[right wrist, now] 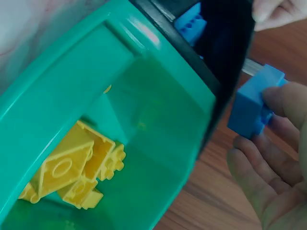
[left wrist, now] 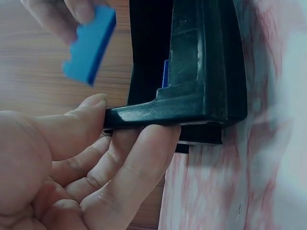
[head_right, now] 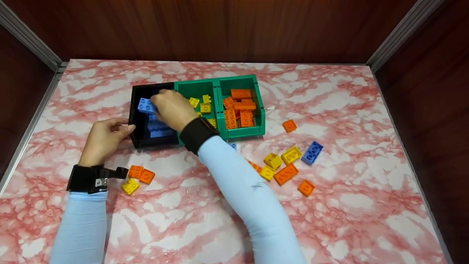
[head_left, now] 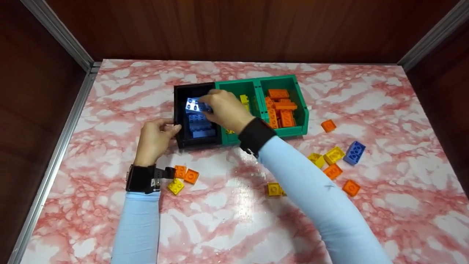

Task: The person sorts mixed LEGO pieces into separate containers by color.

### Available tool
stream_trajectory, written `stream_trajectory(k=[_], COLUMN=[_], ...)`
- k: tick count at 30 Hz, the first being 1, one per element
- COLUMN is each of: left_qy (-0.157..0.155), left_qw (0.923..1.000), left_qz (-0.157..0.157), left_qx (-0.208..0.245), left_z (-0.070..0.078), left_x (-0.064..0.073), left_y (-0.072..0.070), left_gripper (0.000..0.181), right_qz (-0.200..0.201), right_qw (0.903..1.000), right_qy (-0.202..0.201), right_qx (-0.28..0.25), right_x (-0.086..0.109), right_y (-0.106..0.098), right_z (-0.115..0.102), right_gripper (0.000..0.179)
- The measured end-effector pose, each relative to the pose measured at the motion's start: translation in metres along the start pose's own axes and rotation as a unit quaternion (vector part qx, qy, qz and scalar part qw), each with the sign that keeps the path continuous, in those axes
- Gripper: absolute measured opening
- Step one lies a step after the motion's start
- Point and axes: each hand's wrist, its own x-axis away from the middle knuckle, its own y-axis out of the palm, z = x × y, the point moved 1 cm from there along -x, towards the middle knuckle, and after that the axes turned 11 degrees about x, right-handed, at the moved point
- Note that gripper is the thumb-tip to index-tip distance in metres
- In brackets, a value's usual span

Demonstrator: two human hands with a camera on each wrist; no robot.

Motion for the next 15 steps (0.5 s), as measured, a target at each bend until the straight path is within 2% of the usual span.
stream_trajectory(k=[3, 7, 11, 15], left_qy=[0.001, -0.002, -0.004, -0.005], left_qw=[1.0000, 1.0000, 1.0000, 1.0000], left_qz=[-0.003, -0.006, -0.006, -0.005], left_qx=[0.003, 0.002, 0.001, -0.002], left_z=[0.000, 0.002, 0.003, 0.001], left_x=[0.000, 0.001, 0.001, 0.001], left_y=[0.002, 0.004, 0.003, 0.000], left_gripper=[0.037, 0.038, 0.038, 0.038], right_qz=[0.002, 0.024, 0.057, 0.095], right_qw=[1.0000, 0.9997, 0.9983, 0.9952], right_qy=[0.004, 0.005, 0.007, 0.009], right_qx=[0.008, 0.008, -0.009, -0.020], right_x=[-0.005, 0.000, 0.015, 0.040], right_y=[0.005, 0.002, -0.007, -0.016], right_z=[0.002, 0.011, 0.023, 0.035], right_gripper=[0.033, 0.030, 0.024, 0.017])
